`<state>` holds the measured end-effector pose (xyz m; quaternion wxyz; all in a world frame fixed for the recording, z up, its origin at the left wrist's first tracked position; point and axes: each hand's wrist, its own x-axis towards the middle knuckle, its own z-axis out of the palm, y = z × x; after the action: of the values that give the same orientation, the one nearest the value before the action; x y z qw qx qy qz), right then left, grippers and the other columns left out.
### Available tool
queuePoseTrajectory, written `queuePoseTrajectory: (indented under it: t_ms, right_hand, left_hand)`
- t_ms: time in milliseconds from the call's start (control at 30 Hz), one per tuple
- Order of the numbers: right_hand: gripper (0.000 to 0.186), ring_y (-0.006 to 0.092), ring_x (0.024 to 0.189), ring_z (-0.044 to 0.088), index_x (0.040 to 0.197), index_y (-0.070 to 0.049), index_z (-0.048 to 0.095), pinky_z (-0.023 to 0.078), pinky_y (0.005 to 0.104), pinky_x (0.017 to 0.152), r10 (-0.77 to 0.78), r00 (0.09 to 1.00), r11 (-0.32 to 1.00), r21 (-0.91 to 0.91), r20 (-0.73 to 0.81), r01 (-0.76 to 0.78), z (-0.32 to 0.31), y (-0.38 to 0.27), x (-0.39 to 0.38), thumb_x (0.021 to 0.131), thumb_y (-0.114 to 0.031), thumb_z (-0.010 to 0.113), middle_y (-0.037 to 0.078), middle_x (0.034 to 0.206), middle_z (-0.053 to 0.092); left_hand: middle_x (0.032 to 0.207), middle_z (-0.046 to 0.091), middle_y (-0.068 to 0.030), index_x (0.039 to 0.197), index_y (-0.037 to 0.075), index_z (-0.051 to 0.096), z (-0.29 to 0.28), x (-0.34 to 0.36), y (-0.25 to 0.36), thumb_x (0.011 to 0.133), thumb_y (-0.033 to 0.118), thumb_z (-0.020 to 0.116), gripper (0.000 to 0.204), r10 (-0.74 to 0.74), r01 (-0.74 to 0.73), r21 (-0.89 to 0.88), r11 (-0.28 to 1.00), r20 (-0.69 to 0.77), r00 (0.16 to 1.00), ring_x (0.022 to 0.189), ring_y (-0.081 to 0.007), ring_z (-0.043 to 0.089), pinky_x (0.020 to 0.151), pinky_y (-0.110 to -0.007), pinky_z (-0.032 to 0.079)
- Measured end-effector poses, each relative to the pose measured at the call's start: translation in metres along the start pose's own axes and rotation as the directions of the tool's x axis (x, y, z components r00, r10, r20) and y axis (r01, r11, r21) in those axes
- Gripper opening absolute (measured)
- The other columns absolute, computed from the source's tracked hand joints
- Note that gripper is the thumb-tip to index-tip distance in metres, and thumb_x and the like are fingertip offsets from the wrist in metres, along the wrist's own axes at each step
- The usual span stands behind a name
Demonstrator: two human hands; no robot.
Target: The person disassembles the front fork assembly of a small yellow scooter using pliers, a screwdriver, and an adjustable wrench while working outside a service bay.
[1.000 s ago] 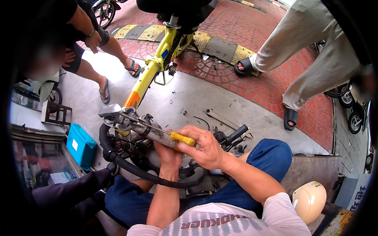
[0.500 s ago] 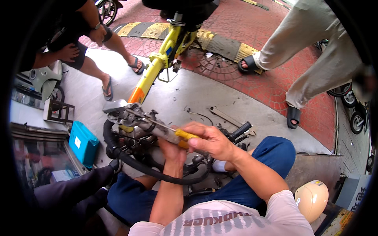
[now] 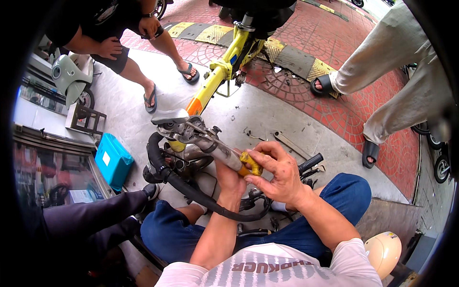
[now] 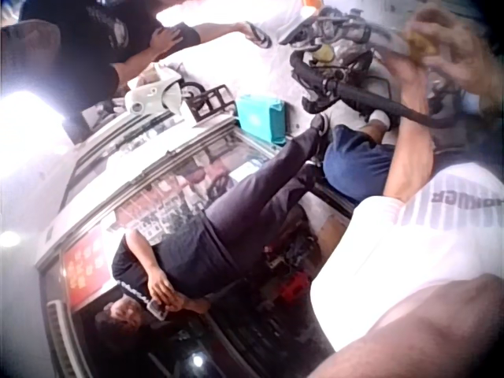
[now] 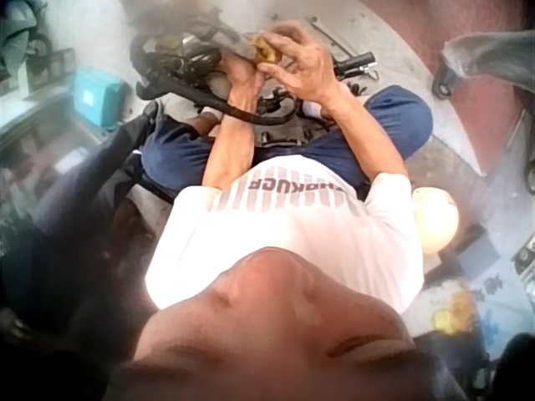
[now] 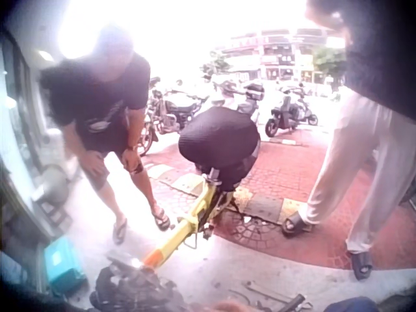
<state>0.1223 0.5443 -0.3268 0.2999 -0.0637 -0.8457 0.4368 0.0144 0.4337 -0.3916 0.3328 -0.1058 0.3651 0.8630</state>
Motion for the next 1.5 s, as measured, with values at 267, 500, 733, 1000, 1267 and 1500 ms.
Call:
queuePoseTrajectory:
  t_ms: [267, 500, 733, 1000, 1267, 1500]
  right_hand:
    - [0.058, 0.0269, 0.087, 0.071, 0.129, -0.008, 0.073, 0.057, 0.0373, 0.074, -0.004, 1.0, 1.0, -0.024, -0.022, 0.004, 0.002, 0.0, 0.003, 0.076, -0.024, 0.089, 0.01, 0.113, 0.064]
    - [0.064, 0.03, 0.09, 0.069, 0.134, -0.011, 0.071, 0.056, 0.0409, 0.079, -0.103, 0.995, 0.944, -0.314, 0.002, 0.099, 0.001, -0.01, 0.004, 0.075, -0.026, 0.09, 0.01, 0.112, 0.067]
    - [0.057, 0.0298, 0.093, 0.066, 0.128, -0.009, 0.07, 0.054, 0.0427, 0.082, -0.153, 0.984, 0.963, -0.237, -0.097, 0.126, 0.011, 0.004, 0.003, 0.074, -0.018, 0.086, 0.009, 0.112, 0.066]
    - [0.04, 0.03, 0.083, 0.071, 0.11, -0.004, 0.073, 0.057, 0.0383, 0.07, -0.141, 0.988, 0.984, -0.117, -0.066, 0.133, 0.009, 0.001, 0.013, 0.074, -0.017, 0.083, 0.012, 0.103, 0.07]
    - [0.031, 0.0305, 0.076, 0.07, 0.106, 0.001, 0.072, 0.056, 0.0356, 0.066, -0.06, 0.998, 0.983, 0.173, 0.026, 0.055, 0.0, 0.014, 0.015, 0.082, -0.018, 0.078, 0.015, 0.101, 0.073]
    - [0.033, 0.0233, 0.079, 0.069, 0.108, 0.004, 0.072, 0.054, 0.0332, 0.072, 0.169, 0.96, 0.871, 0.421, 0.225, -0.252, -0.006, 0.018, 0.017, 0.084, -0.018, 0.078, 0.014, 0.102, 0.074]
  left_hand:
    - [0.078, 0.059, -0.004, 0.09, 0.01, 0.056, 0.0, 0.001, -0.002, 0.108, 0.046, 0.049, 0.041, 0.003, -0.003, 0.005, 1.0, -0.032, 0.999, 0.067, -0.0187, 0.061, 0.064, -0.035, 0.052]
    - [0.083, 0.061, -0.0015, 0.094, 0.013, 0.057, 0.005, 0.002, -0.004, 0.108, 0.048, 0.05, 0.039, 0.06, -0.06, 0.0, 0.998, -0.079, 0.995, 0.075, -0.0156, 0.063, 0.068, -0.034, 0.053]
    - [0.086, 0.063, -0.002, 0.095, 0.012, 0.059, -0.011, 0.008, -0.01, 0.108, 0.049, 0.05, 0.04, -0.004, 0.004, -0.03, 1.0, -0.004, 1.0, 0.076, -0.0161, 0.063, 0.07, -0.034, 0.053]
    - [0.087, 0.064, -0.0029, 0.096, 0.011, 0.06, -0.02, 0.009, -0.008, 0.108, 0.051, 0.049, 0.043, 0.037, -0.037, -0.005, 0.999, 0.069, 0.997, 0.077, -0.0164, 0.064, 0.071, -0.034, 0.054]
    - [0.092, 0.066, -0.0067, 0.098, 0.008, 0.061, -0.014, 0.007, -0.012, 0.106, 0.055, 0.047, 0.049, 0.051, -0.051, -0.004, 0.999, 0.023, 0.998, 0.085, -0.0195, 0.065, 0.077, -0.037, 0.055]
    - [0.098, 0.066, -0.0066, 0.101, 0.005, 0.063, -0.018, 0.009, -0.01, 0.103, 0.056, 0.044, 0.055, 0.035, -0.039, 0.069, 0.997, 0.058, 0.998, 0.094, -0.0206, 0.065, 0.085, -0.036, 0.053]
